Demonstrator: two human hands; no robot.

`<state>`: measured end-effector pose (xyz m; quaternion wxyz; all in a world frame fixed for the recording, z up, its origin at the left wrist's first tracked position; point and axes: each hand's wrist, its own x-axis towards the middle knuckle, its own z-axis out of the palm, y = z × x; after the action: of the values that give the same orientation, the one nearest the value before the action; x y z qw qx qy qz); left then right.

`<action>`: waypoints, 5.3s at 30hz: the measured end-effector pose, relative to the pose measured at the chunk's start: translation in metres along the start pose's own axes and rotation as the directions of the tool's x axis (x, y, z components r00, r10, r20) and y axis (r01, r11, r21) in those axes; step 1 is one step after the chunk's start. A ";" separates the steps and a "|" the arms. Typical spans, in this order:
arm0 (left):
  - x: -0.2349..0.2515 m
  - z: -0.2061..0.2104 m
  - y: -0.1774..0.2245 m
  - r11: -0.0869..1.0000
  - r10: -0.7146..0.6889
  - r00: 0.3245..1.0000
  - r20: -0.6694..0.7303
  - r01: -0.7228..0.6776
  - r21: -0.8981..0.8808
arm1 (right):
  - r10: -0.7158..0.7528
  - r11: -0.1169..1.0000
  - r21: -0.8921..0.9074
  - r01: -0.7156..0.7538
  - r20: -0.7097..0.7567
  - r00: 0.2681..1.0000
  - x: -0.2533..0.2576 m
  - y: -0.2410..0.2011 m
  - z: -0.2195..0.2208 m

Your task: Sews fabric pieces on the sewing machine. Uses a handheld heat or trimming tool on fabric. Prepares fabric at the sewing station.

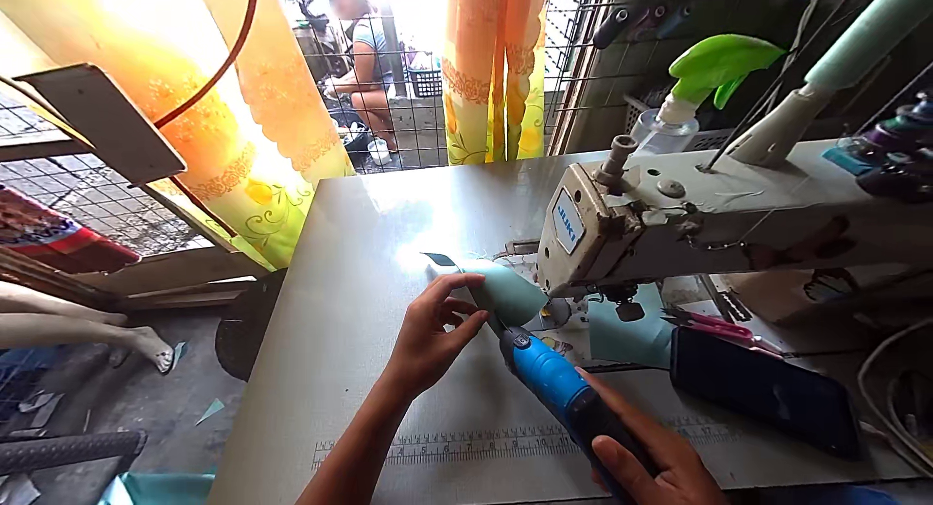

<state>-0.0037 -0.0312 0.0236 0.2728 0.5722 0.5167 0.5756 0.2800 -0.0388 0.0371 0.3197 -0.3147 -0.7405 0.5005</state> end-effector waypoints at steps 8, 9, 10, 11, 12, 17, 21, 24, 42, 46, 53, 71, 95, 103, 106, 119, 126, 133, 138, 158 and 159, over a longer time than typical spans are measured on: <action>0.000 0.001 0.003 0.999 -0.017 0.999 0.033 0.018 -0.029 | 0.003 1.000 0.023 -0.003 -0.012 1.000 0.003 0.001 0.002; 0.000 0.001 0.002 1.000 -0.005 1.000 0.025 0.005 -0.023 | 0.005 1.000 0.026 -0.005 -0.010 1.000 0.003 0.001 0.002; 0.001 0.001 0.002 1.000 0.004 1.000 0.009 -0.004 -0.020 | 0.005 1.000 0.031 -0.005 -0.008 1.000 0.003 0.001 0.002; 0.001 0.001 0.002 1.000 0.006 1.000 -0.012 -0.006 -0.020 | 0.004 0.999 0.036 -0.004 -0.006 1.000 0.004 0.001 0.002; 0.002 0.001 0.002 1.000 0.001 0.999 -0.033 -0.002 -0.023 | 0.004 0.999 0.044 -0.004 0.000 1.000 0.003 0.002 0.002; 0.003 0.001 0.004 0.996 -0.053 0.996 -0.071 0.048 -0.078 | 0.026 0.994 0.102 -0.029 0.031 0.999 0.004 0.003 0.001; 0.003 0.000 0.007 0.985 -0.092 0.994 -0.066 0.082 -0.150 | 0.034 0.985 0.165 -0.046 0.074 0.997 0.004 0.007 0.001; 0.004 -0.002 0.009 0.983 -0.116 0.992 -0.055 0.106 -0.153 | 0.013 0.977 0.210 -0.037 0.118 0.993 0.003 0.010 -0.001; 0.003 -0.006 0.011 0.973 -0.122 0.991 -0.064 0.107 -0.203 | 0.022 0.964 0.260 -0.059 0.143 0.990 0.003 0.012 0.001; 0.004 -0.006 0.010 0.976 -0.120 0.990 -0.068 0.106 -0.190 | 0.030 0.958 0.282 -0.061 0.114 0.993 0.003 0.012 0.002; 0.005 -0.007 0.008 0.978 -0.129 0.989 -0.078 0.114 -0.177 | 0.048 0.959 0.274 -0.071 0.089 0.995 0.003 0.009 0.002; 0.004 -0.006 0.012 0.977 -0.130 0.981 -0.143 0.102 -0.185 | 0.013 0.979 0.204 -0.025 0.061 0.998 0.004 0.009 0.004; 0.002 -0.004 0.003 0.999 0.012 0.994 -0.111 -0.008 0.031 | -0.019 0.997 0.074 0.020 -0.013 1.000 0.008 0.010 0.010; 0.001 0.000 0.002 0.999 0.036 0.996 -0.078 -0.033 0.041 | -0.039 0.995 0.095 0.042 -0.027 0.999 0.016 0.007 0.014; 0.001 0.001 0.000 0.998 0.049 0.996 -0.074 -0.047 0.033 | -0.040 0.993 0.113 0.042 -0.024 0.999 0.018 0.005 0.014; 0.001 -0.002 0.003 0.999 0.032 0.994 -0.102 -0.030 0.016 | -0.058 0.997 0.043 0.059 -0.011 0.998 0.009 0.004 0.009; -0.001 0.004 0.001 0.998 0.060 0.996 -0.060 -0.060 0.012 | -0.057 0.995 0.083 0.060 -0.041 0.998 0.017 0.002 0.014; 0.002 0.003 0.001 0.993 0.112 0.985 -0.131 -0.108 0.037 | -0.032 0.992 0.121 0.036 -0.033 0.999 0.019 0.002 0.018; 0.002 0.002 0.002 0.999 0.050 0.979 -0.200 -0.050 0.005 | -0.049 0.993 0.103 0.052 -0.030 0.998 0.019 0.002 0.019; 0.003 0.005 0.004 0.997 0.044 0.947 -0.319 -0.062 -0.049 | -0.006 0.987 0.160 0.011 -0.034 0.999 0.026 -0.006 0.028; 0.003 0.004 0.004 0.996 0.033 0.938 -0.346 -0.060 -0.068 | -0.005 0.988 0.157 0.009 -0.024 1.000 0.026 -0.006 0.028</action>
<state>0.0007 -0.0286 0.0278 0.1866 0.4636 0.5200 0.6927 0.2419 -0.0354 0.0382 0.3537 -0.2919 -0.6961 0.5523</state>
